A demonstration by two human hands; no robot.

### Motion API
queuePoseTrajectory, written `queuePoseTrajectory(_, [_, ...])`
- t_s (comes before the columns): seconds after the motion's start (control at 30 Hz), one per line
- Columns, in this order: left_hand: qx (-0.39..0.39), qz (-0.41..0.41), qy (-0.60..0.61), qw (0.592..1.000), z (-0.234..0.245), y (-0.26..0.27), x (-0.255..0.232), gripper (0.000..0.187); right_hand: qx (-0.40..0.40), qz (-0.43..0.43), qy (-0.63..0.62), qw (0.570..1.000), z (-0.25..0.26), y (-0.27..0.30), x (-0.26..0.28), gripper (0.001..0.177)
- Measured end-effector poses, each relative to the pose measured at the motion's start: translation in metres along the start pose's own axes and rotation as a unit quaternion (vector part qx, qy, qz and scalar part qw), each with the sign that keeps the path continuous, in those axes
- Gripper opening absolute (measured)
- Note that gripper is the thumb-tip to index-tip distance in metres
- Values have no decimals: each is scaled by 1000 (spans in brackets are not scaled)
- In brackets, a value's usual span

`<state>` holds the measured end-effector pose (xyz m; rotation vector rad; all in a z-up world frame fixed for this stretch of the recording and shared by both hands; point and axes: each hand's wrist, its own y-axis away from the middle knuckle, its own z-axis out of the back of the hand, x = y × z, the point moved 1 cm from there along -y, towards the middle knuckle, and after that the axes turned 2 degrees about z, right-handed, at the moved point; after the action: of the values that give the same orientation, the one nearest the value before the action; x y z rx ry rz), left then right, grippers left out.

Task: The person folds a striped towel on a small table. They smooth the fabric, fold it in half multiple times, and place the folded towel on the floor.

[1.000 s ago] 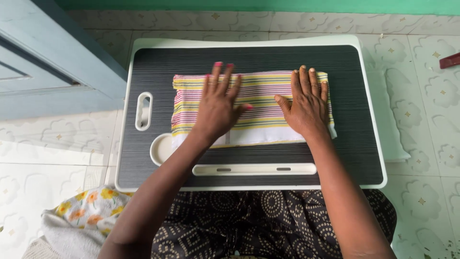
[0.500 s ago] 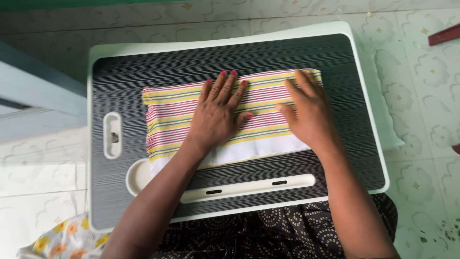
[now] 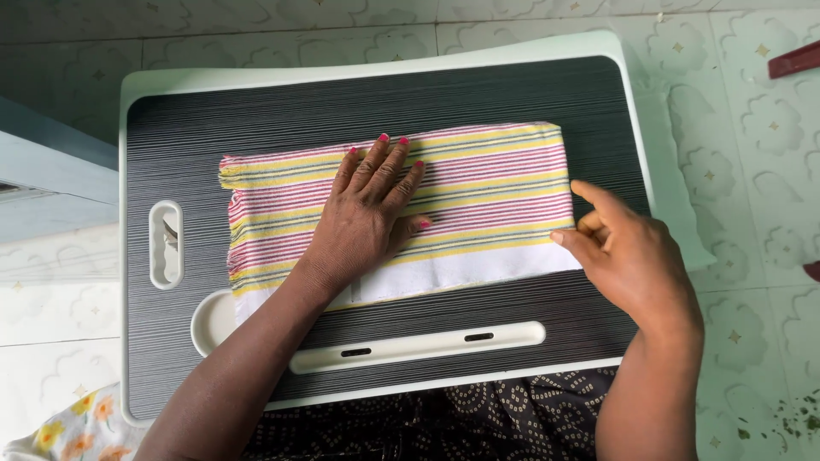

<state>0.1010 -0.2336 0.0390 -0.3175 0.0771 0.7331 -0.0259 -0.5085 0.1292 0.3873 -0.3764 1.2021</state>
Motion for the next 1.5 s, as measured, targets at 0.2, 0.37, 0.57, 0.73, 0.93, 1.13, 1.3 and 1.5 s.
queuePoseTrajectory(0.2, [-10, -61, 33, 998, 7, 2, -11, 70, 19, 20, -62, 998, 2, -2, -13, 68])
queuePoseTrajectory(0.37, [35, -118, 49, 991, 21, 4, -25, 79, 31, 26, -123, 992, 0, -1, -11, 56])
queuePoseTrajectory(0.57, [59, -169, 105, 978, 26, 5, -35, 97, -12, 143, -346, 927, 5, 13, -13, 25])
queuePoseTrajectory(0.73, [71, -189, 98, 975, 28, 5, -35, 92, 68, 49, -153, 985, 2, -2, -21, 21])
queuePoseTrajectory(0.93, [90, -184, 75, 976, 24, 7, -38, 90, 72, 17, -133, 988, 4, -4, -23, 35])
queuePoseTrajectory(1.13, [101, -177, 74, 976, 25, 5, -38, 87, 67, 22, -125, 990, 5, -4, -17, 44])
queuePoseTrajectory(1.3, [106, -168, 73, 977, 26, 4, -39, 88, 67, 3, -129, 989, 3, -7, -21, 55])
queuePoseTrajectory(1.5, [105, -170, 73, 977, 23, 6, -39, 85, 60, 70, -217, 972, -3, -10, -22, 61])
